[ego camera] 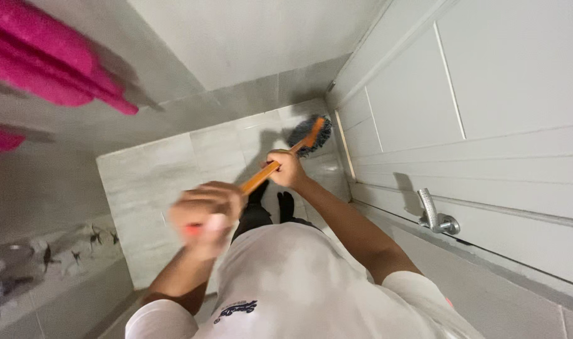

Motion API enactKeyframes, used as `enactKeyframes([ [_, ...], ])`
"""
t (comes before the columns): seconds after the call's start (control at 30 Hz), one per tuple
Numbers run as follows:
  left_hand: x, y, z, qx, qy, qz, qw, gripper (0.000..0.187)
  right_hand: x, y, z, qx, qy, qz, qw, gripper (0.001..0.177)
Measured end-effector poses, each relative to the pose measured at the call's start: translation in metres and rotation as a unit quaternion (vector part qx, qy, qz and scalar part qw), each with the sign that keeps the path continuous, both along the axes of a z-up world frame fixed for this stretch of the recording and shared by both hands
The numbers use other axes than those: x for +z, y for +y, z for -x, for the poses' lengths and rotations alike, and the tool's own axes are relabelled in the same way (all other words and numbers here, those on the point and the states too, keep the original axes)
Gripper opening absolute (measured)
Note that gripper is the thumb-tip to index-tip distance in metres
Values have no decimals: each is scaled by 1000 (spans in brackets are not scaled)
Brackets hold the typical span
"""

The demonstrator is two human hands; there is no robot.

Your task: The person mops a tiled floor in a bathroom using a mop, cleaning the area around the base of the toilet and near the doorway.

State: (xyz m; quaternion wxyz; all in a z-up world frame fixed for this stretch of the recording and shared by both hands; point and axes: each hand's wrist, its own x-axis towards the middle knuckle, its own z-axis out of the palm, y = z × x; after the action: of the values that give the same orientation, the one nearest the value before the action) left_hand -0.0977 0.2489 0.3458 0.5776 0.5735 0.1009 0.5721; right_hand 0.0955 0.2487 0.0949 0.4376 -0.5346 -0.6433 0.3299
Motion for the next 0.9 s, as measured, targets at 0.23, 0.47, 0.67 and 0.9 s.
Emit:
enactKeyframes([
  [0.23,25,-27,58,105,-109,62,987,45,50,-27,33,38,-59,-95,993,24],
  [0.47,-14,-18,86,18,-76,75,994,45,13,-32,54,64,-53,-13,996,31],
  [0.67,-44,-4,123,40,-33,105,993,50,-31,-18,120,94,-36,29,994,29],
  [0.9,-62,-6,213,48,108,148,982,50,-62,-3,215,141,29,89,986,10],
])
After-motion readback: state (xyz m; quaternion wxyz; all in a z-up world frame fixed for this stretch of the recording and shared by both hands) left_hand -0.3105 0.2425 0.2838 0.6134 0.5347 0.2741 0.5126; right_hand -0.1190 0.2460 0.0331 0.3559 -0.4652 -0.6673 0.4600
